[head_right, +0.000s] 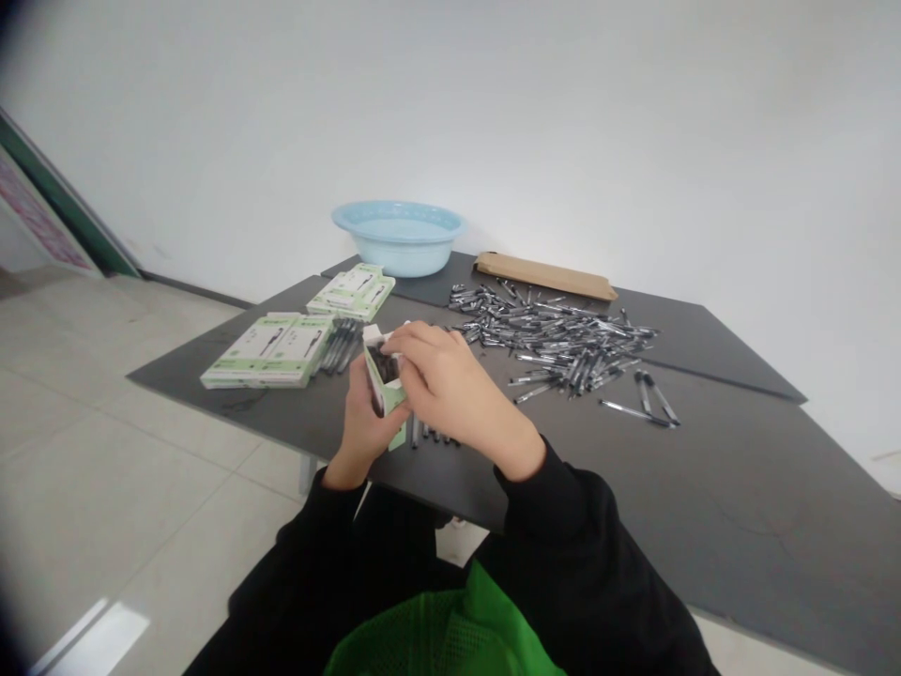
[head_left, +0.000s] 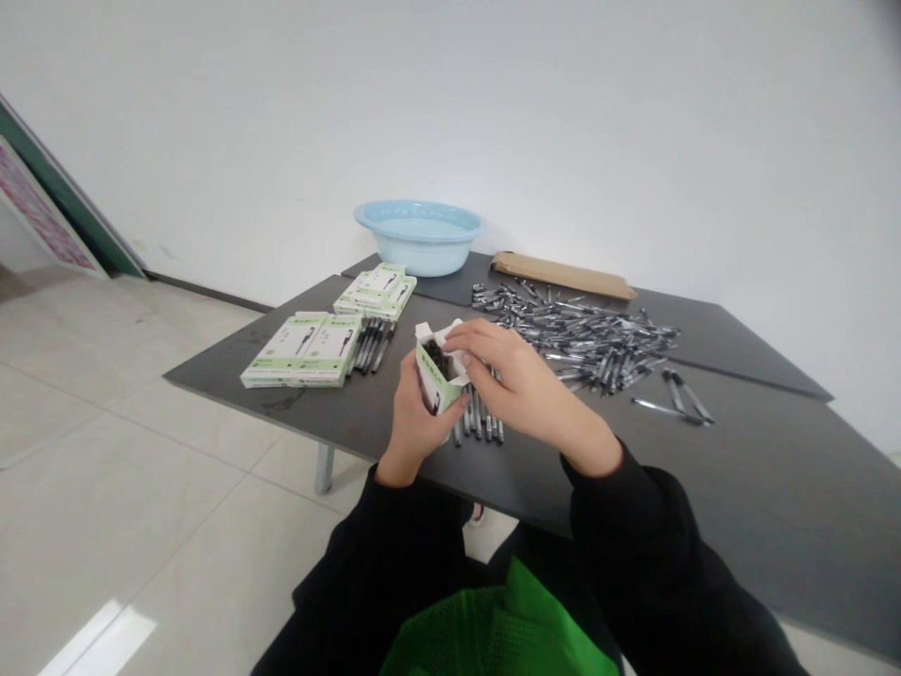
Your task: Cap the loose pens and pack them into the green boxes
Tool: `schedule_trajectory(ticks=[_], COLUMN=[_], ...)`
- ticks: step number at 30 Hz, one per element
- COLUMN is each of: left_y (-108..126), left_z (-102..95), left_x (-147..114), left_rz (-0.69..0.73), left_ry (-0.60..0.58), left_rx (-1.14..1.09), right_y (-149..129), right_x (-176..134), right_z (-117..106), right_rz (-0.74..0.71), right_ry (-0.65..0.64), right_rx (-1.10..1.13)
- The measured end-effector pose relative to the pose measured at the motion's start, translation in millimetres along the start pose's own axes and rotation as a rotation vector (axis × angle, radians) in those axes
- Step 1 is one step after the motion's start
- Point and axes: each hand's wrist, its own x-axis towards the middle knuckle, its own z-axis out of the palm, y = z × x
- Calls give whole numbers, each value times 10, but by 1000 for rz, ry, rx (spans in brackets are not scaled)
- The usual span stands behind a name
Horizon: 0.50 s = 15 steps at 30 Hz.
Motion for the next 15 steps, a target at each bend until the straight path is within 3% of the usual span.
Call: schedule_trajectory(ticks=[9,12,15], left_y=[15,22,31], left_z=[7,-1,-7], left_x=[-3,-2,4], left_rz=[-29,-22,-1], left_ry=[-7,6,18], left_rx=[-11,1,13], right_y=[-81,-10,207], right_x=[-17,-85,-224], right_z=[89,53,18], right_rz=[56,56,242], right_ry=[39,181,310], right_rx=[48,98,61])
